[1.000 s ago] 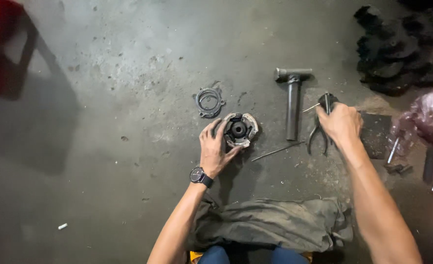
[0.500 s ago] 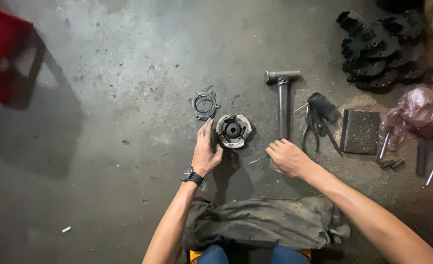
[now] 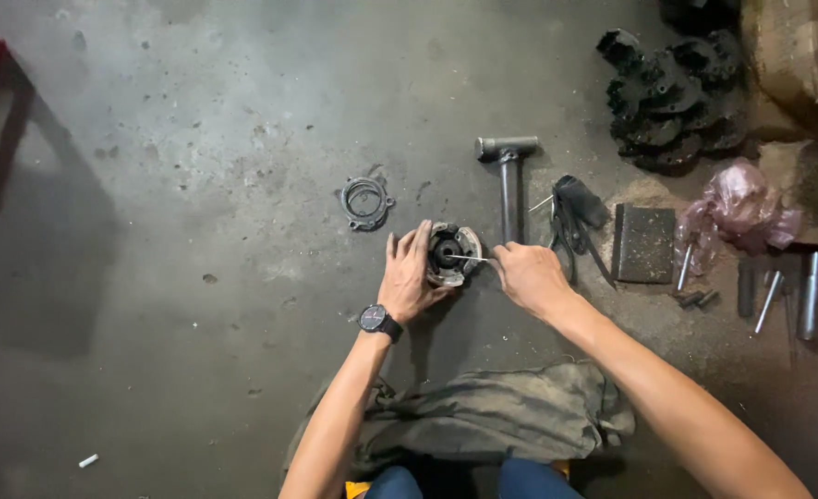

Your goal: The recorder disassembles a mechanical component on the floor and then uses a bench grinder to polish or deburr a metal gasket/plate.

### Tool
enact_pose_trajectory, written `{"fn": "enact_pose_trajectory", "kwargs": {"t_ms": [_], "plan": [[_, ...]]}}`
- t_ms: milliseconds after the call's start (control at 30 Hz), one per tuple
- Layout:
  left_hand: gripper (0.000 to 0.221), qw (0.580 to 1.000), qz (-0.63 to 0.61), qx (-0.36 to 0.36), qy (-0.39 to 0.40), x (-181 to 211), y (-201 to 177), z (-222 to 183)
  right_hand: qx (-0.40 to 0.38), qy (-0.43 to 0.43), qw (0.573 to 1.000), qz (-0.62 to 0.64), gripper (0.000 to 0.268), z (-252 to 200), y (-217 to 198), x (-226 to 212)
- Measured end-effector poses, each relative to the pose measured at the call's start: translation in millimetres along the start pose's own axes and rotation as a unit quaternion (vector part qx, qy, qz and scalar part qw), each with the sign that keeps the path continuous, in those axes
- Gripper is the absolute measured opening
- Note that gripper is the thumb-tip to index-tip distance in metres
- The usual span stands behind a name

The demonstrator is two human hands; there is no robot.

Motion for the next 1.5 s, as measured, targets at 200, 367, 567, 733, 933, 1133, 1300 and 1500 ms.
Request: {"fn": "enact_pose_trajectory", "kwargs": {"t_ms": [200, 367, 567, 733, 933, 1133, 1300, 1500], "plan": [[0.068, 0.989, -0.021, 0.132, -0.056, -33, -41, -31, -0.068, -0.038, 0.994, -0.074, 0.013, 27, 24, -15], [0.055, 0.978, -0.076, 0.169, -0.099, -41, -50, -36, -0.117, -0.053, 0.988, -0.088, 0.012, 37, 42, -26], [0.069, 0.973, -0.147, 0.106, -0.146, -20, -26, -14, -0.149, 0.022, 0.988, -0.041, 0.019, 29, 51, -18], [0.076, 0.973, -0.119, 0.080, -0.179, -28, 3, -5, -0.086, 0.168, 0.970, 0.153, 0.026, -10, 72, 12], [0.072, 0.963, -0.120, 0.101, -0.220, -38, 10, -9, -0.115, 0.297, 0.920, 0.228, 0.025, -28, 91, 24], [0.071, 0.971, -0.075, 0.086, -0.211, -38, 13, -5, -0.011, 0.212, 0.947, 0.240, 0.024, -30, 102, 32], [0.069, 0.963, -0.086, 0.070, -0.246, -33, 5, -1, -0.045, 0.367, 0.871, 0.325, 0.021, -50, 121, 34], [0.063, 0.965, -0.072, 0.083, -0.237, -42, 13, -4, 0.014, 0.424, 0.831, 0.359, 0.019, -61, 114, 6]]}}
Point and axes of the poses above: each hand's wrist, its own z-axis towards the middle knuckle, its own y-axis out of the palm, x = y × z, the point moved 10 cm from there along z, towards the middle knuckle, and after that the axes turned 11 degrees about x, right-handed, at the moved point
